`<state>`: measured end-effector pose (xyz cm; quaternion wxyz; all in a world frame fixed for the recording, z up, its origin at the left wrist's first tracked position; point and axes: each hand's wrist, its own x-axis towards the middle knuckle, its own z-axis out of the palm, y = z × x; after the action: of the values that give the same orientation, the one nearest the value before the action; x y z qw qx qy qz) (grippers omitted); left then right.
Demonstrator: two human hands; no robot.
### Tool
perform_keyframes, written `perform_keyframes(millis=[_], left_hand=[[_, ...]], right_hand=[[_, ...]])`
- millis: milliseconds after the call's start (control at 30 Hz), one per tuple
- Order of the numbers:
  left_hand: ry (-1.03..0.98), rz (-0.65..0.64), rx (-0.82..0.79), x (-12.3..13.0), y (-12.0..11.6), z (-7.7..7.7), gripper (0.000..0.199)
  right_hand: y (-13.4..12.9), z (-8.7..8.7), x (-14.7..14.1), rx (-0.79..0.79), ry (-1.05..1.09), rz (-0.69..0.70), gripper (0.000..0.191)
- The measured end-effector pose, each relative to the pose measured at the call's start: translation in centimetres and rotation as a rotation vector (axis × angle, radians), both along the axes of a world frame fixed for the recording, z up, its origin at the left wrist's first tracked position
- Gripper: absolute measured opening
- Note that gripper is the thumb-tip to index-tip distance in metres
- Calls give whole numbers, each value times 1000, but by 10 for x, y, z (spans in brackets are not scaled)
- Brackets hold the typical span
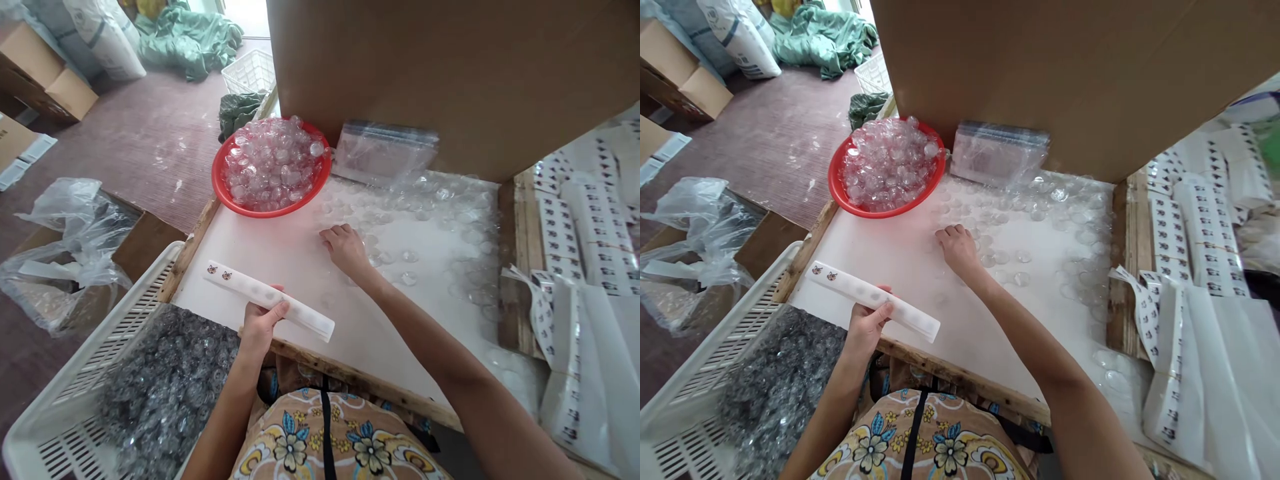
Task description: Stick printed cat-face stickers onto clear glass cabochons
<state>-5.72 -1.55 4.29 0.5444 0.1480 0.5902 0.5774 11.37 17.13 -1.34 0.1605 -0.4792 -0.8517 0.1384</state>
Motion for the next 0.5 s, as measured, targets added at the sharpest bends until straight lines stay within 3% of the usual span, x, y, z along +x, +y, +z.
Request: perform_keyframes(millis=[67,167,267,367,433,500], left_hand=[[18,16,-9,-2,-2,0,45],[26,21,-23,-4,-5,0,45],[15,16,-19,-5,-5,0,44],[12,9,-10,-4,-2,1,44],[13,5,-5,-4,0,2,45],[15,10,1,-5,0,3,45]], right_hand=[[1,2,0,-3,12,-11,27],[-7,8,2,-107,245,-58,22],[-24,13,1,-541,563,-41,17],[-39,13,-7,-960,685,18,20],[-43,12,-14,-1016,651,-5,17],[-44,14,-17,-914,569,-53,13]])
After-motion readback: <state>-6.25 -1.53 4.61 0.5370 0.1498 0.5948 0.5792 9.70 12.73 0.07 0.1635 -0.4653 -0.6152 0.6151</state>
